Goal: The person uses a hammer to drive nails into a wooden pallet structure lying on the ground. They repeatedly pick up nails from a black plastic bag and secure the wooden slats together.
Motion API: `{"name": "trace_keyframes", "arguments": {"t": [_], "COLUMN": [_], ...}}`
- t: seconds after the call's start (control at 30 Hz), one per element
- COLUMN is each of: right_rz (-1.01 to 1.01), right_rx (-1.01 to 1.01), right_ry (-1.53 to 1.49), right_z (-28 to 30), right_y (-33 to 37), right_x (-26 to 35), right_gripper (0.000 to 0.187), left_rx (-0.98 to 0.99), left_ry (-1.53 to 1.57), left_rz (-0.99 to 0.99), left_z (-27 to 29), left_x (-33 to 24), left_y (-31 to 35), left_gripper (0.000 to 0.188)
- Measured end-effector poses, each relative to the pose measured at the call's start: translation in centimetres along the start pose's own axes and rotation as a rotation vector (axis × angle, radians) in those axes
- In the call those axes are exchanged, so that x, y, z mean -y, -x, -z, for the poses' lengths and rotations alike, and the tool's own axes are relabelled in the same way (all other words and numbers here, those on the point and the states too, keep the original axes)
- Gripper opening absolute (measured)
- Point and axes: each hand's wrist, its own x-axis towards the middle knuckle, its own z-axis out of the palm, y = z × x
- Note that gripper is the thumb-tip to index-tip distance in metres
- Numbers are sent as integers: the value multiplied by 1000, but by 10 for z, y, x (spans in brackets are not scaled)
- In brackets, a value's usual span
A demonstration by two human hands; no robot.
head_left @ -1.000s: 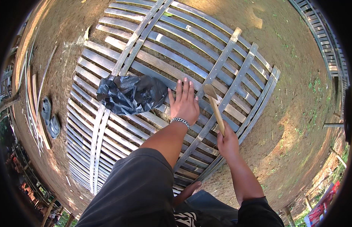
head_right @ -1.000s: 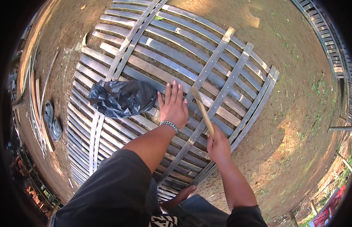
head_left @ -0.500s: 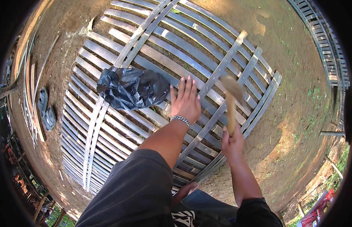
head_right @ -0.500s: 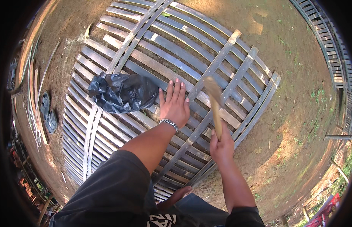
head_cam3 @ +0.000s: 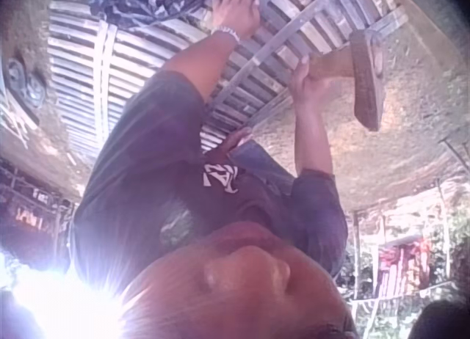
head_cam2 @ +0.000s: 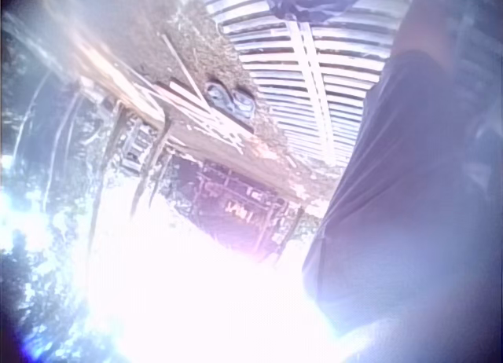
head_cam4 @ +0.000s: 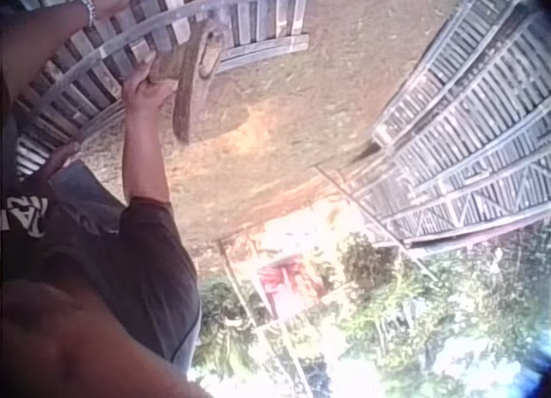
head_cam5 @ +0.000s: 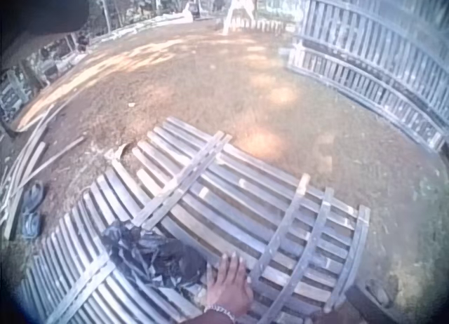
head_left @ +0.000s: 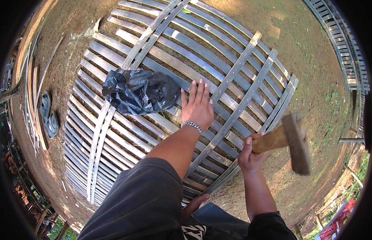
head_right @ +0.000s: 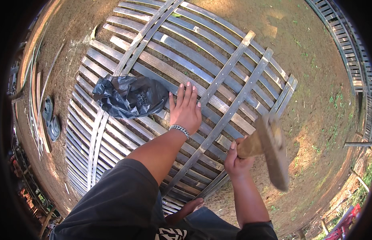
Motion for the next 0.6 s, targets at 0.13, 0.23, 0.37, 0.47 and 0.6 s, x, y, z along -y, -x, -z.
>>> {"name": "trace_keyframes", "arguments": {"t": [0.13,0.23,0.37,0.47,0.6], "right_rz": [-249,-401,-68,-180,-275], "right_rx": [280,87,-12,136,151], "right_ry": [249,88,-15,170,116], "right_z": [-17,-7,15,-15,-25], "right_y": [4,-7,-6,6,-1], "right_x": [-8,28,22,3,2], "right_gripper": [18,15,21,26,25], "left_rx": [19,-10,-4,37,22], "left_ry": [8,-15,17,21,21], "left_rz": [10,9,-2,7,4], "left_z": [-2,-3,-1,1,3], "left_x": [-2,4,0,-2,0], "left_y": [0,-5,-1,0,-8], "left_gripper": [60,60,60,60,60]}}
